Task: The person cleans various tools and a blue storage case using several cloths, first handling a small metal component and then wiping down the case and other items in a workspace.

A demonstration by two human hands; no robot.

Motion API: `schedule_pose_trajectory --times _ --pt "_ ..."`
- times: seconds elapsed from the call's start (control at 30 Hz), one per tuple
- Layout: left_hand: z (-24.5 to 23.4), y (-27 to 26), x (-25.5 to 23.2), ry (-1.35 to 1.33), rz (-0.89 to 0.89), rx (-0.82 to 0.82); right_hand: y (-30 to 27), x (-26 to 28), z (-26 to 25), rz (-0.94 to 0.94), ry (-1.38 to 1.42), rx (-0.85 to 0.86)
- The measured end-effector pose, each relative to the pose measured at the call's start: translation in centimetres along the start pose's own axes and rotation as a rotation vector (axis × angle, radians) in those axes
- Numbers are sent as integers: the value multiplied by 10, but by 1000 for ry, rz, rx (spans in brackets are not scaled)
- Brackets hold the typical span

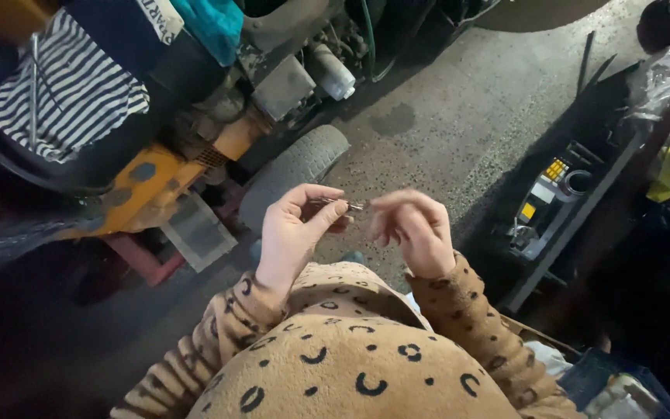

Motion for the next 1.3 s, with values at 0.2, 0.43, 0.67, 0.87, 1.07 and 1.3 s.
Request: schedule_pose_trajectory --times 0.2,0.43,0.67,0.87,1.07,1.3 --pt "-9 -10 -36 107 224 -97 -5 -49 -17 162 -43 -99" --pt "-6 -29 -68 291 505 -100 -5 -33 -10 75 21 -111" --pt "1 -17 -17 -7 74 70 -9 13 6 -193 -218 -36" --pt "10 -23 -11 -60 -71 136 -17 33 15 -371 -472 13" --pt "7 -31 -30 23 83 106 -22 25 16 -362 -463 -13" --pt "2 -42 -62 348 395 8 -22 7 7 -209 -225 -13"
Point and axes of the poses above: each hand's wrist, its own y-axis towards the middle knuckle, its own z-axis out of the palm, x = y × z, the point moved 10 cm from there along y, towards the middle knuckle, and after that the axes turned 11 degrees about y, right-handed, at the moved point
